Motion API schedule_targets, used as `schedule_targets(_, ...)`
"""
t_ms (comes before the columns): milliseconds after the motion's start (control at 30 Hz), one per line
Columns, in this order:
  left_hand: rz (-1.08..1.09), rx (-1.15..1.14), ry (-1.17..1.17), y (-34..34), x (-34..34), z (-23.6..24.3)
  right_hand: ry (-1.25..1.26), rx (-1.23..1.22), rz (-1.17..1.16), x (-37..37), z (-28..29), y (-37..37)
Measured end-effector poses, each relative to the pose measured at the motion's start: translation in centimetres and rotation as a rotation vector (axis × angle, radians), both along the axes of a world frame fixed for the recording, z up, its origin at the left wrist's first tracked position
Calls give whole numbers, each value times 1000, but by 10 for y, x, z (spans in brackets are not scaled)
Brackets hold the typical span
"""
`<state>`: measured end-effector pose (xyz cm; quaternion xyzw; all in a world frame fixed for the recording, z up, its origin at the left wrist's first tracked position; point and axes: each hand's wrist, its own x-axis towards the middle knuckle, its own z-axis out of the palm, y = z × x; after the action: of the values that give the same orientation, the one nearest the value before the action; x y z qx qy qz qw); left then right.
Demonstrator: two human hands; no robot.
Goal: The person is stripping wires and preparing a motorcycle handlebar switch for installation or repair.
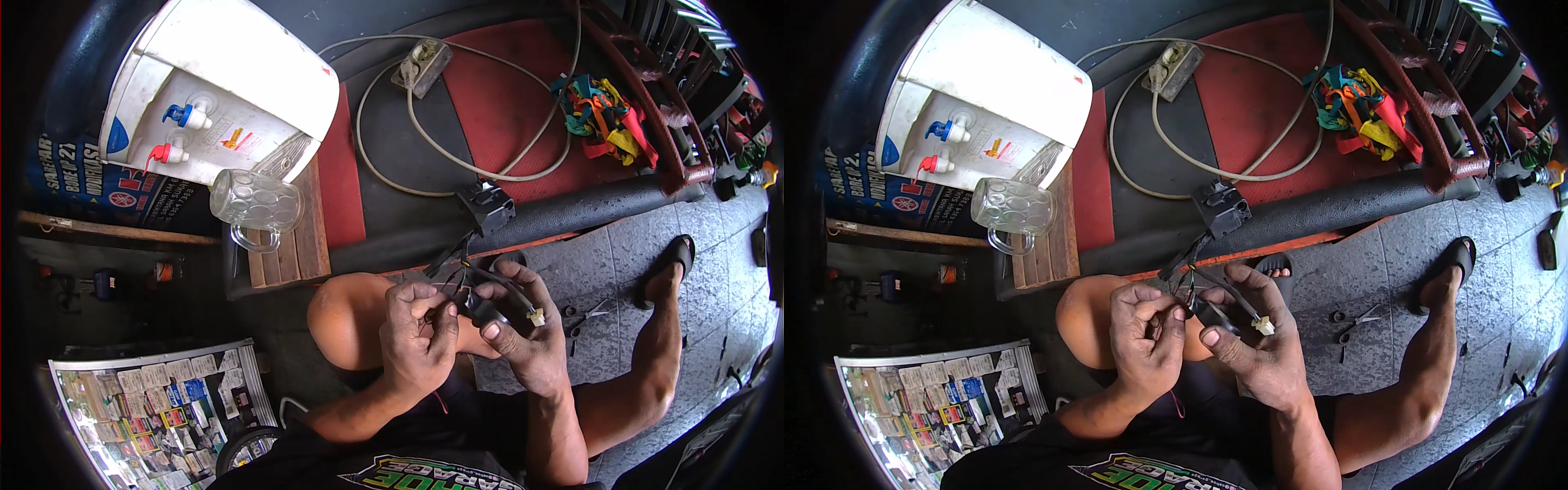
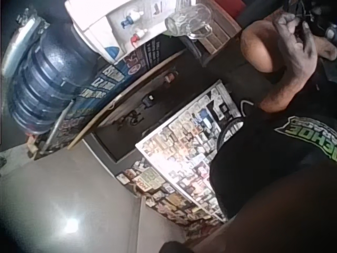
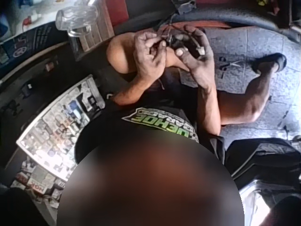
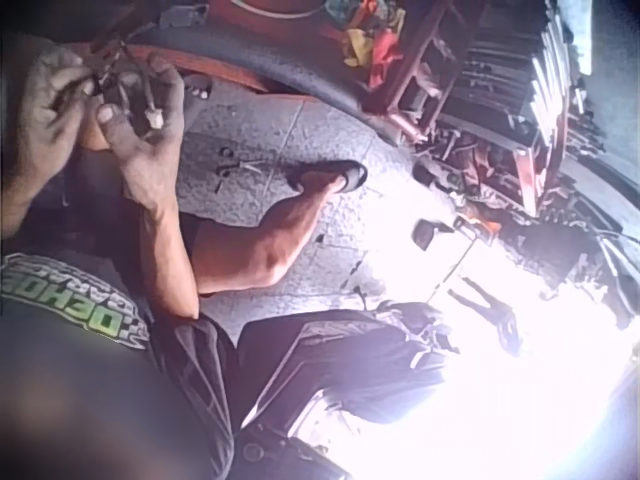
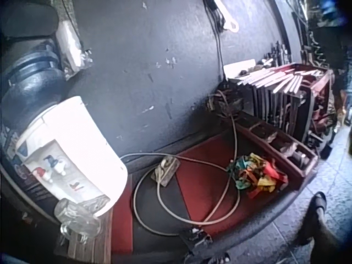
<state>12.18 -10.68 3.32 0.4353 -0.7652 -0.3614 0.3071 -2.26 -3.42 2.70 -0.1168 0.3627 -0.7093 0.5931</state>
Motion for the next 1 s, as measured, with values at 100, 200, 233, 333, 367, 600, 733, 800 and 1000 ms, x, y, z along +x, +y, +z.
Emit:
schedule_targets(100,-59,-107,53,-1,1,-5,112,15,-15,2,0,-4)
schedule_targets(200,-83,-274,-24,-2,1,-8,149,2,-24,3,0,-7)
schedule_targets(233,-81,-296,4,-3,0,-9,179,24,-12,2,0,-8)
schedule_targets(333,-107,-349,21,-6,-1,-8,219,55,1,2,-1,-10)
schedule_targets(367,-120,-360,5,-6,-1,-8,232,64,5,1,-1,-10)
schedule_targets(600,-46,68,6,-6,0,7,299,58,18,0,-10,-14)
schedule_targets(733,67,595,248,-25,3,18,142,-69,204,-14,-25,-16)
schedule_targets(800,108,920,423,-31,3,25,-133,-175,245,-10,-37,-23)
schedule_targets(1000,78,997,402,-37,-6,31,-210,-207,257,5,-62,-40)
